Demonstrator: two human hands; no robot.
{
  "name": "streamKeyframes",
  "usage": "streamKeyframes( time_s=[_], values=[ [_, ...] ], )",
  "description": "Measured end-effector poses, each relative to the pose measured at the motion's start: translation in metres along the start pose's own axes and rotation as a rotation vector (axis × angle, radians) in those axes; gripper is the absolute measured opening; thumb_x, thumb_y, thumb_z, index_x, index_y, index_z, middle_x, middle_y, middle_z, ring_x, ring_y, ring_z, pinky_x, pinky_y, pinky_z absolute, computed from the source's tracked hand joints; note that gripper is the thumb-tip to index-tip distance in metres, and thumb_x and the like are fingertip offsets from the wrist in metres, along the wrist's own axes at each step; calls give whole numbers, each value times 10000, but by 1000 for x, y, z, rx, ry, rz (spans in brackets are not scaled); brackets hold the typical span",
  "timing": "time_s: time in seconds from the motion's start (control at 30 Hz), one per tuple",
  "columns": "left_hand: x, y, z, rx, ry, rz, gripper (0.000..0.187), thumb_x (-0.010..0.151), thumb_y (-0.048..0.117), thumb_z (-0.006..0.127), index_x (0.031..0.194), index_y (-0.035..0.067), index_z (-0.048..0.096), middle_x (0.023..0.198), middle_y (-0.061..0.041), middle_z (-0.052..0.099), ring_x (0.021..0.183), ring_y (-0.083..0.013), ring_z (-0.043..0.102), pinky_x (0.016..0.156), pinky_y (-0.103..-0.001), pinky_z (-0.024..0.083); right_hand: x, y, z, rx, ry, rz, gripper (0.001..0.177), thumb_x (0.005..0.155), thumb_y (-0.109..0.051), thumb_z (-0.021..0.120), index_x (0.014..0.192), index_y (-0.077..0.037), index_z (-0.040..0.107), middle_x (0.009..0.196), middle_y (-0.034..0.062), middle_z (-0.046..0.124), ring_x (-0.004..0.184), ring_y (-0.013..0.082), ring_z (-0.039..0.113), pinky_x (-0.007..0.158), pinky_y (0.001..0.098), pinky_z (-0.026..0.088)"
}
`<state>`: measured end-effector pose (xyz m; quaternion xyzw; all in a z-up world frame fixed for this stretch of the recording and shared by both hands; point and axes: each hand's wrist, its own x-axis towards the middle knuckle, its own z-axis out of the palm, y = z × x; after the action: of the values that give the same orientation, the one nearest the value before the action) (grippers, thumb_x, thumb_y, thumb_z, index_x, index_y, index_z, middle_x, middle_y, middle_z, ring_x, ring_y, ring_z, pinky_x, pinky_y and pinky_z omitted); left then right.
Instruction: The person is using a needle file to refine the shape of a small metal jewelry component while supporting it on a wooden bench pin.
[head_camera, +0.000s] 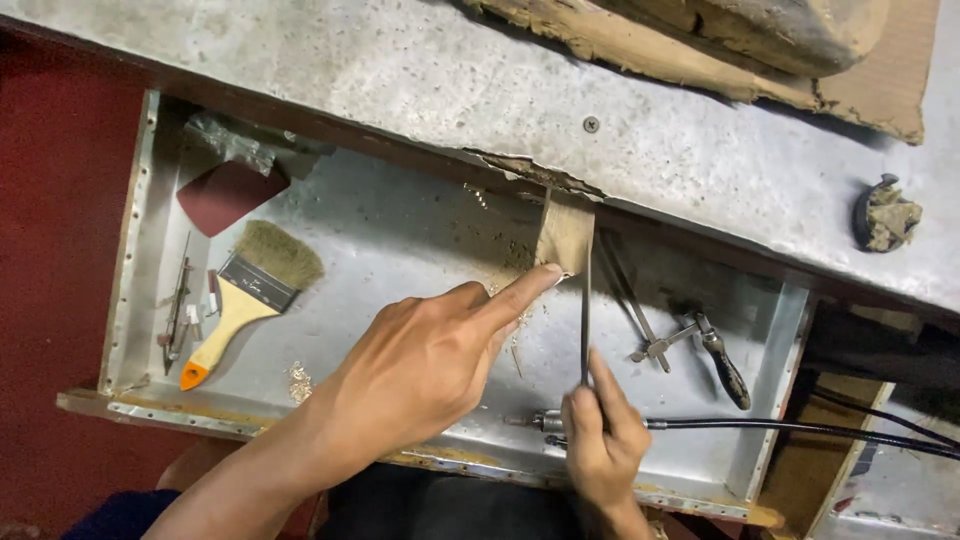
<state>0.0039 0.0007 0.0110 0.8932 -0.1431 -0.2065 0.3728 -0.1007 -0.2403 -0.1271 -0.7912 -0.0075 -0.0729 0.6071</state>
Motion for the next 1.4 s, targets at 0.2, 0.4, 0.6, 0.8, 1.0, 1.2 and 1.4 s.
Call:
streamKeyframes(
  time_s=[0.2,0.4,0.6,0.8,1.0,1.2,1.4],
  values=[
    [-3,-2,6,-1,85,54,581,1022,189,503,1589,267,405,778,-102,547,517,-399,562,472,-523,453,31,-10,9,-10,-42,-104,392,1020,-54,578,1404,19,547,589,-7,542,473,73,465,449,216,392],
    [-31,6,6,-351,-256,35,690,1005,150,479,1665,260,312,872,-38,442,732,-225,507,703,-359,447,54,-52,-9,-53,41,83,279,885,-198,716,1070,9,741,655,7,628,559,59,549,531,181,434],
    [-45,10,23,-371,-222,191,706,960,19,502,1630,199,371,843,-46,400,654,-206,435,579,-349,413,55,-56,-14,214,-148,42,313,913,-320,694,921,-8,711,622,5,636,461,45,460,435,202,348],
    [-50,17,26,-254,-231,150,717,986,55,559,1646,231,343,865,-61,436,656,-223,452,534,-387,398,58,-72,-14,74,-130,54,183,859,-199,706,905,-22,713,686,-8,658,503,33,497,443,179,389],
    [-50,14,21,-397,-322,27,651,1040,177,454,1671,243,308,840,-37,443,637,-200,451,594,-361,391,59,-76,-2,327,122,59,214,983,-135,617,951,76,639,541,18,424,432,93,376,418,233,288],
    [-54,13,22,-360,-308,18,640,1019,256,441,1652,263,344,861,-48,509,741,-235,564,703,-364,492,43,-59,-8,488,-114,74,203,934,-117,715,1012,70,691,630,18,575,500,79,478,423,221,362],
    [-55,16,20,-381,-387,-51,673,1027,254,450,1678,307,289,845,-14,464,691,-199,505,630,-352,457,37,-56,-8,551,-154,193,233,922,-163,742,947,63,690,575,27,548,457,81,444,404,237,342]
  ],
)
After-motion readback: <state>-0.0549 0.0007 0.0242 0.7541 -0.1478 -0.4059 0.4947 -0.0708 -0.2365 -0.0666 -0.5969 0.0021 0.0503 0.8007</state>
